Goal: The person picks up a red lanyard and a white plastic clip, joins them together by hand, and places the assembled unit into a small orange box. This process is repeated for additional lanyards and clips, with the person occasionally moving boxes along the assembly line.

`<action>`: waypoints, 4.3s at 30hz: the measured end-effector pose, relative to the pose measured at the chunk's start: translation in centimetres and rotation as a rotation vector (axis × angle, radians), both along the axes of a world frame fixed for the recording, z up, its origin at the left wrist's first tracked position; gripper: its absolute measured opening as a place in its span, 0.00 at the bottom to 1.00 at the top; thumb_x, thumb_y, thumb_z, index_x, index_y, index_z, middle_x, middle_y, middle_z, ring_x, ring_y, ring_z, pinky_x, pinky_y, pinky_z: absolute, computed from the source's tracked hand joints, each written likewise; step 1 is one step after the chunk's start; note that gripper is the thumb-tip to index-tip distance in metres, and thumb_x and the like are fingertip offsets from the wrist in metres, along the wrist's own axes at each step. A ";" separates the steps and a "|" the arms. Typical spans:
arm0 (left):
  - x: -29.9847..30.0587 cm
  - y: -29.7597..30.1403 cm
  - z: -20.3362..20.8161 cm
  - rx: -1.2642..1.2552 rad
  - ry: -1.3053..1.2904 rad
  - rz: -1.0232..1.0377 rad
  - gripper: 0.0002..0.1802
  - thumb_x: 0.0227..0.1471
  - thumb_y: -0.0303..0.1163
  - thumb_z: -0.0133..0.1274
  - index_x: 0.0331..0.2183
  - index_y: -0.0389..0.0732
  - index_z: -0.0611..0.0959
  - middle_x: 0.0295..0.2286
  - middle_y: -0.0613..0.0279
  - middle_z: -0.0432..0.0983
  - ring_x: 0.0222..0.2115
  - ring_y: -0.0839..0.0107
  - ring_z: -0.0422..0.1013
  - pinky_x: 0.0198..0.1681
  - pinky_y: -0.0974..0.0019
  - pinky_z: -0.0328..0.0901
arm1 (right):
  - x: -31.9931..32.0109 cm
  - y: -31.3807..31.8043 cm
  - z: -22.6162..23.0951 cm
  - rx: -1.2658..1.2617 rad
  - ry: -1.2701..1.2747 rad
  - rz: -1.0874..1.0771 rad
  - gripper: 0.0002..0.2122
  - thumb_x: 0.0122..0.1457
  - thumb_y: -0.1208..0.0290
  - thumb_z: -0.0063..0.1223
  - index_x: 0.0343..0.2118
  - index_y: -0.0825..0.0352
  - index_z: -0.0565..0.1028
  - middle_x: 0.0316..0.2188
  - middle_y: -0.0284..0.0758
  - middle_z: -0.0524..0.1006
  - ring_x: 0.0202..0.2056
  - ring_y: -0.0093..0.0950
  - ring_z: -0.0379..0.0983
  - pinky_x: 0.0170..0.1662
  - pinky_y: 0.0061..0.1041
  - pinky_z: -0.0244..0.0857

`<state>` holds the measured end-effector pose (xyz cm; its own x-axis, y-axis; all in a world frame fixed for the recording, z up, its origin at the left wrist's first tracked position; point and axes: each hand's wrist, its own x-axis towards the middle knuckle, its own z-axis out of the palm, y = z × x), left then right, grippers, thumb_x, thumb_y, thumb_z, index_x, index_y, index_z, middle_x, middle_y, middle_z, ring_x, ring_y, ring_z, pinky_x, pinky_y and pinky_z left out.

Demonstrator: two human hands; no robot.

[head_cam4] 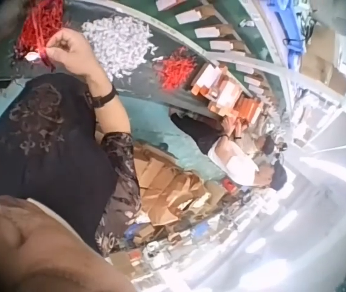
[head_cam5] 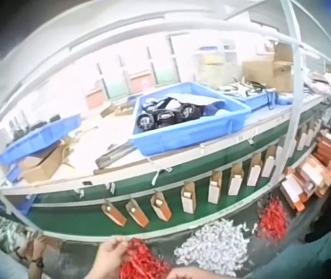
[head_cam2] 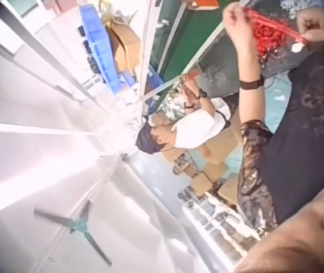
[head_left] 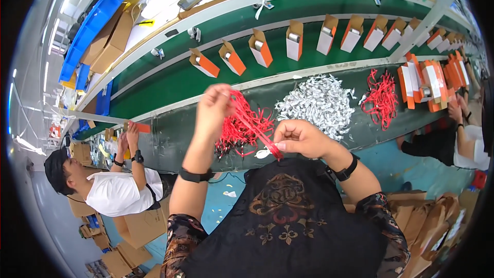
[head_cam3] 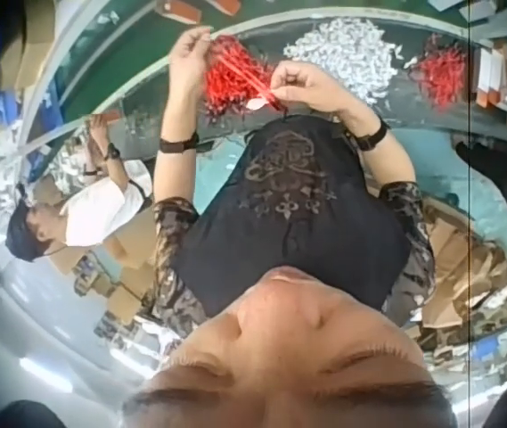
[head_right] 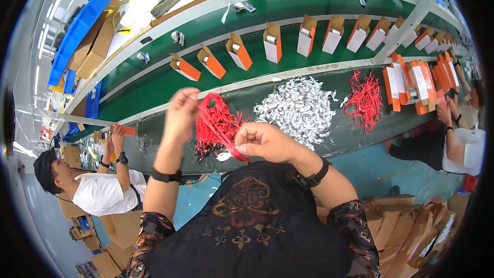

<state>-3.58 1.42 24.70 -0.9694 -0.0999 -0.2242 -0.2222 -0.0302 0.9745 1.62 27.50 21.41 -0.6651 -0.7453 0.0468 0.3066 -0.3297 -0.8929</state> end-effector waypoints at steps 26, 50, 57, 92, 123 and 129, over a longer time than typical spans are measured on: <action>6.2 10.4 -3.4 0.717 0.399 -0.285 0.63 0.40 0.22 0.71 0.66 0.43 0.44 0.43 0.59 0.73 0.37 0.71 0.73 0.40 0.65 0.70 | -1.0 -0.4 8.4 0.068 -0.051 -0.435 0.06 0.59 0.78 0.56 0.35 0.69 0.71 0.29 0.32 0.76 0.29 0.19 0.74 0.32 0.19 0.70; 7.2 2.7 0.1 -0.318 0.430 -0.392 0.06 0.55 0.31 0.55 0.33 0.39 0.78 0.24 0.55 0.74 0.26 0.55 0.73 0.29 0.59 0.67 | -3.1 -2.1 6.5 0.228 0.563 -0.180 0.03 0.54 0.78 0.60 0.32 0.68 0.80 0.30 0.36 0.80 0.29 0.33 0.77 0.33 0.29 0.71; 7.6 1.9 0.8 -0.901 0.833 -0.100 0.10 0.46 0.30 0.63 0.31 0.40 0.79 0.22 0.59 0.71 0.21 0.60 0.70 0.25 0.58 0.65 | -3.8 -4.2 3.4 0.616 1.320 -0.354 0.08 0.49 0.78 0.59 0.34 0.67 0.78 0.27 0.37 0.77 0.29 0.34 0.75 0.33 0.29 0.70; -13.3 -22.7 -14.7 -0.687 0.484 0.504 0.09 0.58 0.24 0.51 0.42 0.34 0.79 0.30 0.60 0.77 0.30 0.76 0.71 0.35 0.71 0.67 | -13.0 -17.8 -2.6 0.825 1.012 -0.276 0.15 0.52 0.70 0.64 0.42 0.66 0.75 0.37 0.41 0.79 0.36 0.41 0.78 0.39 0.34 0.72; -5.2 -7.0 -24.0 -0.882 0.430 -0.222 0.05 0.46 0.34 0.63 0.28 0.44 0.85 0.26 0.59 0.80 0.30 0.59 0.75 0.37 0.58 0.68 | -1.9 7.9 -14.8 1.684 0.291 -0.405 0.09 0.55 0.66 0.58 0.37 0.62 0.79 0.34 0.40 0.80 0.37 0.43 0.76 0.40 0.40 0.70; -6.0 0.5 -28.7 -1.143 0.488 -0.449 0.12 0.43 0.38 0.64 0.32 0.43 0.84 0.28 0.58 0.77 0.33 0.55 0.73 0.37 0.54 0.68 | 0.6 8.4 -13.7 1.581 0.343 -0.420 0.10 0.52 0.66 0.59 0.35 0.65 0.78 0.33 0.41 0.80 0.35 0.44 0.76 0.39 0.40 0.70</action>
